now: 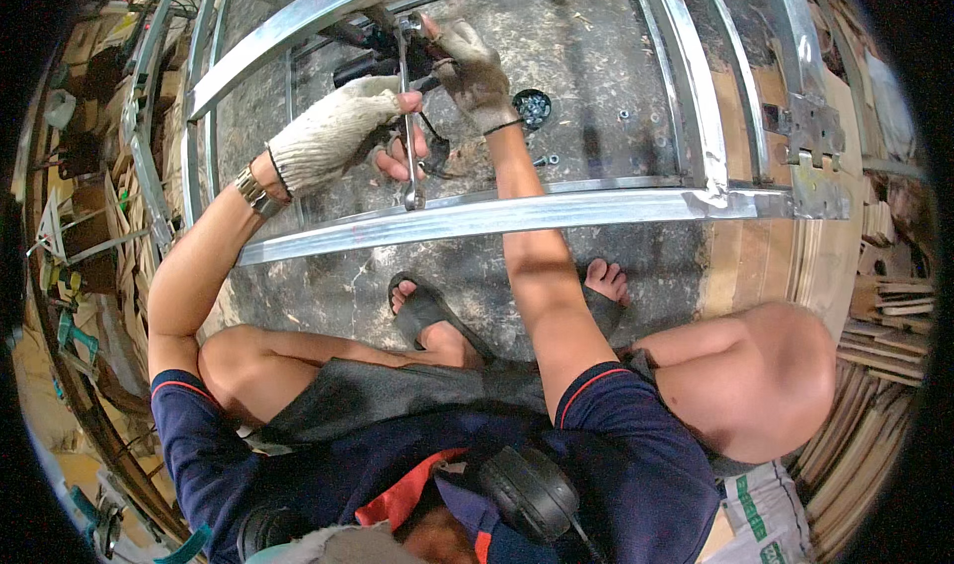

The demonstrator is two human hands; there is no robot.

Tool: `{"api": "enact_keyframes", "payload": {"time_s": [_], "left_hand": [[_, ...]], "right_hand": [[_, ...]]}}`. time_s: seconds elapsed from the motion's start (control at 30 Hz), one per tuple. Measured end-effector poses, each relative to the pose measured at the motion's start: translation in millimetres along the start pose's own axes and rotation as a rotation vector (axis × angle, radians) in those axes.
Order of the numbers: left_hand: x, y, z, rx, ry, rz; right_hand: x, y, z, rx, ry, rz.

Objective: The person assembles a metal frame by tightening bolts with a wrench and smoothing the frame with a power sander. The person uses gloves and works on the floor in a workshop.

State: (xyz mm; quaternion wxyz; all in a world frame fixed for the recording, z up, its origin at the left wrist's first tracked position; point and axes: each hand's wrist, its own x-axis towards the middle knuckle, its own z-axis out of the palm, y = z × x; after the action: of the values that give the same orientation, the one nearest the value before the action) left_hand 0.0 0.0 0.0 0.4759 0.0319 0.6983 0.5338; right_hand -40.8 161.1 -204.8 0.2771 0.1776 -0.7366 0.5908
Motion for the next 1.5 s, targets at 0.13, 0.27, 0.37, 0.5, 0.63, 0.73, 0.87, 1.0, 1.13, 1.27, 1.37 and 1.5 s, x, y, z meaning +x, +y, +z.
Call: {"api": "enact_keyframes", "payload": {"time_s": [0.13, 0.27, 0.37, 0.5, 0.63, 0.73, 0.87, 1.0, 1.13, 1.27, 1.37, 1.5], "left_hand": [[0, 2, 0, 0.021, 0.027, 0.015], [-2, 2, 1, 0.014, 0.032, 0.001], [1, 0, 1, 0.020, 0.009, -0.001], [2, -5, 1, -0.021, -0.001, 0.012], [5, -9, -2, -0.037, -0.012, 0.023], [6, -9, -2, -0.015, -0.019, 0.026], [6, -9, -1, 0.015, 0.004, 0.013], [8, -10, 0, 0.032, 0.003, 0.021], [10, -12, 4, 0.041, 0.008, 0.017], [10, -15, 6, 0.050, 0.023, 0.028], [11, -15, 5, 0.058, 0.016, -0.003], [14, -15, 4, 0.039, 0.024, 0.058]], "right_hand": [[-1, -13, -7, -0.014, 0.021, -0.036], [-5, -15, 3, 0.188, 0.007, 0.372], [-17, -22, -6, -0.133, -0.034, 0.209], [-21, -31, 6, 0.065, 0.083, 0.310], [-8, -27, 9, 0.000, 0.098, 0.257], [0, -28, 0, -0.079, 0.050, 0.208], [-5, -50, 8, 0.034, 0.098, 0.467], [-9, -79, 5, -0.024, 0.105, 0.525], [-9, -104, -8, -0.227, -0.028, 0.656], [-11, -129, -20, 0.081, 0.048, 0.732], [-8, -150, -26, -0.155, -0.034, 0.833], [-4, -173, -31, -0.403, -0.030, 0.607]]}}
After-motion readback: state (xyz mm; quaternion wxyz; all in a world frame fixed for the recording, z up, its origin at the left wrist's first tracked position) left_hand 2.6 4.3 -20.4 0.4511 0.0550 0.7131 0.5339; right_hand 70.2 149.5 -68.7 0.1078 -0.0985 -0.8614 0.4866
